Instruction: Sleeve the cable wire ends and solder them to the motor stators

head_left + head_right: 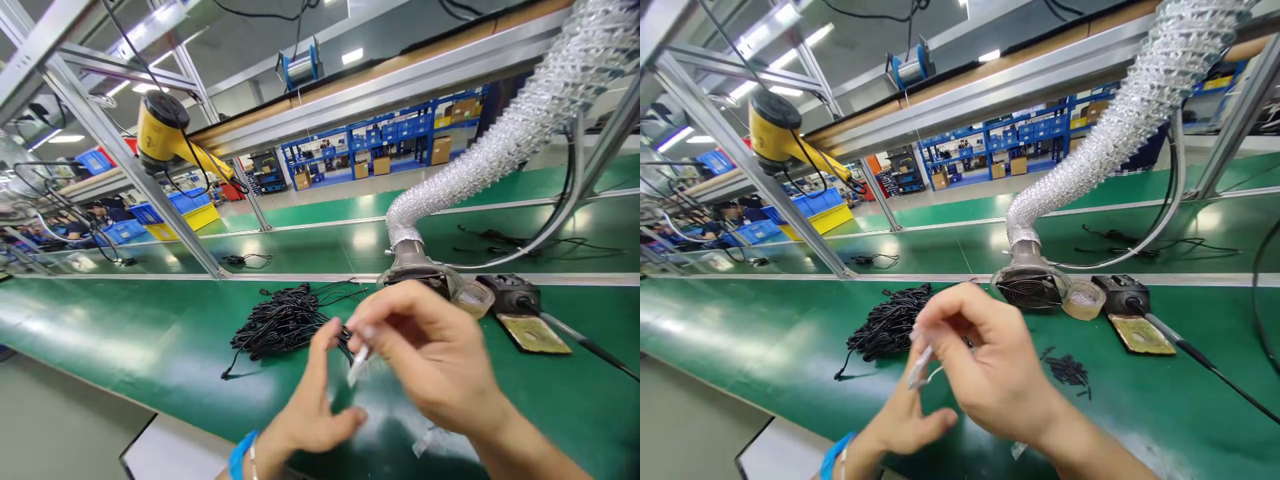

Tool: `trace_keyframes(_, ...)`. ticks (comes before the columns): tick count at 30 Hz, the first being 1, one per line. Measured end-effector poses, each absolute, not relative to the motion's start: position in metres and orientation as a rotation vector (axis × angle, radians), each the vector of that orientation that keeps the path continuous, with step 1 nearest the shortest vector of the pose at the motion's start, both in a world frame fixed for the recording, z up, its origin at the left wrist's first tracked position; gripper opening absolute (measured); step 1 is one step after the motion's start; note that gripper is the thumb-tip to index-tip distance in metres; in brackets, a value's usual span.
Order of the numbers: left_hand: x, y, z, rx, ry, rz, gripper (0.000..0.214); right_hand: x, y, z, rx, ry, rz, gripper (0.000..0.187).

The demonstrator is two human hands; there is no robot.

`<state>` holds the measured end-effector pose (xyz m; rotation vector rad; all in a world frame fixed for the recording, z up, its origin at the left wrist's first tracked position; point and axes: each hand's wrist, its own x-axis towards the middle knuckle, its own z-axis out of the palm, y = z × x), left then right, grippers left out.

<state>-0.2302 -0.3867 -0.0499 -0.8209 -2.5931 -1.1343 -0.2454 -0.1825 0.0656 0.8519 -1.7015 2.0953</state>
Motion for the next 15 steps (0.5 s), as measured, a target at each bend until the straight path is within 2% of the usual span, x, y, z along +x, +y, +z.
trace_keyframes(1,-0.227,-0.368,-0.048,-0.876,-2.609,-1.355,0.096,-0.249,-0.19,0.066,0.895,-1.695,2.123,0.004)
trace_keyframes(4,-0.231,-0.334,-0.05,-0.832,-2.613,-1.933,0.037,-0.265,-0.186,0.065,0.719,-1.635,2.113,0.006)
trace_keyframes(5,-0.235,-0.331,-0.052,-0.727,-2.563,-2.133,0.027,-0.271,-0.178,0.062,0.624,-1.623,2.066,0.008)
trace_keyframes(7,-0.248,-0.338,-0.051,-0.488,-2.398,-2.451,0.032,-0.28,-0.158,0.05,0.489,-1.665,1.94,0.011)
trace_keyframes(9,-0.268,-0.355,-0.039,-0.374,-2.248,-2.578,0.035,-0.285,-0.142,0.03,0.445,-1.86,1.797,0.01)
trace_keyframes(11,-0.297,-0.373,-0.015,-0.278,-2.071,-2.636,0.028,-0.286,-0.133,0.004,0.462,-2.148,1.682,0.01)
trace_keyframes(13,-0.336,-0.386,0.015,0.163,-1.682,-2.653,0.021,-0.284,-0.128,-0.019,0.47,-2.284,1.621,0.008)
trace_keyframes(15,-0.379,-0.392,0.045,0.211,-1.568,-2.6,0.019,-0.278,-0.123,-0.034,0.471,-2.342,1.586,0.007)
